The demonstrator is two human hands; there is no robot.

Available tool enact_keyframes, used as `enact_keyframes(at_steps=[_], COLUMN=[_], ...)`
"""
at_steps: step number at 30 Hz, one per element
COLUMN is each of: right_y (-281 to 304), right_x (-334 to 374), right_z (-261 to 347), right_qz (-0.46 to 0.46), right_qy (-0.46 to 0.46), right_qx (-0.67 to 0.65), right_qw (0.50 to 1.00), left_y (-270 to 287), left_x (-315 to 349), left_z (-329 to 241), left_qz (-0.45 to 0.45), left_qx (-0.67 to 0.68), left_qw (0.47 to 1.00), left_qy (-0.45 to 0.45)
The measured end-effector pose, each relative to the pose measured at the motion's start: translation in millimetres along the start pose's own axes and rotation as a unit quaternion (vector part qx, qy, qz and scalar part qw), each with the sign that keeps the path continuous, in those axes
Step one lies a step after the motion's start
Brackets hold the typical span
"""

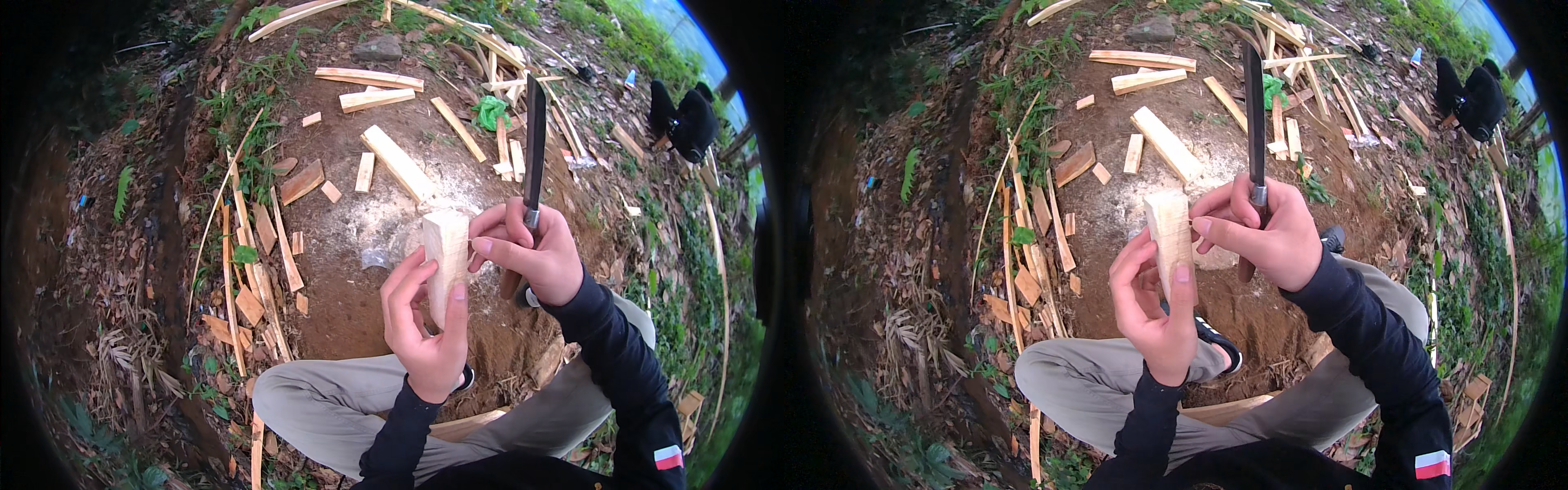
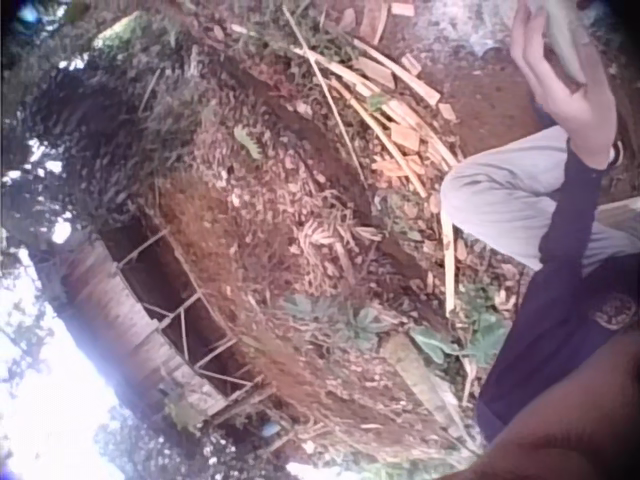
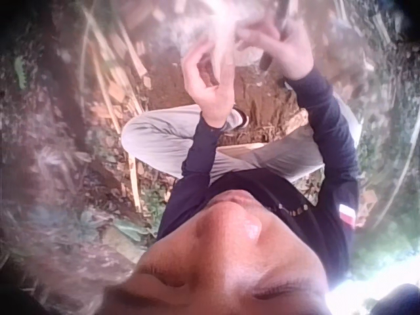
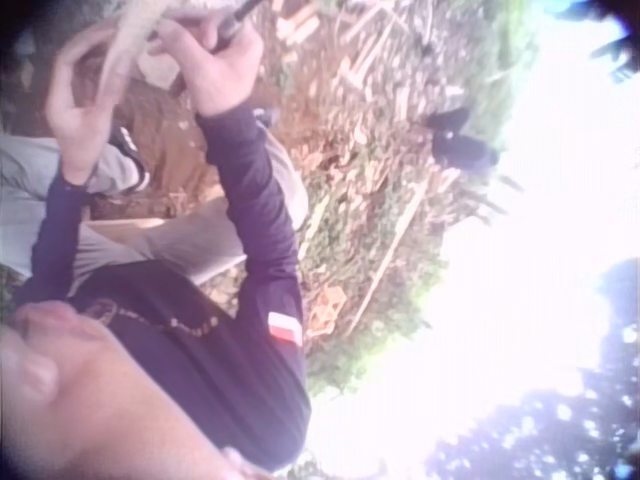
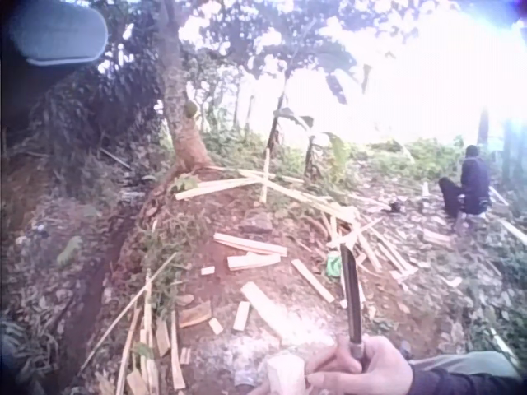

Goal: The person sits on the ground and uses a knife to carve a small rectangular piece of wood. They repeatedly shave thin layers from the wood's surface, creating wood shavings that accumulate on the ground. The person rotates the wood to work on different sides.

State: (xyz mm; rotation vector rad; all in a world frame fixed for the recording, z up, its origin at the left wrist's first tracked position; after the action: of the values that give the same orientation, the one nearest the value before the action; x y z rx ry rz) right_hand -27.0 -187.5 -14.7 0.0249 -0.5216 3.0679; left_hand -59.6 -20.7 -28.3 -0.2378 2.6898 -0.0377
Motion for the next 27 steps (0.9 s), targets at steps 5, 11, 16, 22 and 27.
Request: enact_keyframes(at_steps=[5, 11, 16, 22, 27], right_y=[1, 5, 7, 16, 9], right_x=[3, 5, 6, 7, 8], right_z=[7, 9, 13, 11, 10], right_qz=[0.0, -0.016, -0.035, -0.072, -0.044], right_qy=[0.013, 0.034, 0.031, 0.082, 0.065], right_qx=[0.004, -0.001, 0.034, 0.123, 0.096], right_qw=[1.0, 0.999, 0.998, 0.986, 0.992], left_y=[-5, -11, -16, -19, -17], left_x=[2, 8, 9, 11, 9], left_z=[4, 9, 9, 3, 13], left_qz=[0.016, 0.026, 0.04, 0.064, 0.049], left_qx=[0.059, 0.111, 0.094, -0.032, 0.056], left_qw=[0.997, 0.987, 0.989, 0.995, 0.986], left_qy=[0.052, 0.115, 0.111, 0.07, 0.147])
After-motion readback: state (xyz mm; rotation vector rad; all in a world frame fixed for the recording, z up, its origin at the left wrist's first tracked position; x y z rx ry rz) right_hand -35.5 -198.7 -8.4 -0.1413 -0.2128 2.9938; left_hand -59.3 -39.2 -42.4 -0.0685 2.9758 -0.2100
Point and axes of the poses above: each hand's wrist, its own x-axis away from the middle knuckle, its own y-axis out of the back of the hand, z = x × y, the point moved 7 cm from there along -x, towards the middle knuckle, and after that the axes turned 4 degrees about -z, right-handed, at the moved point
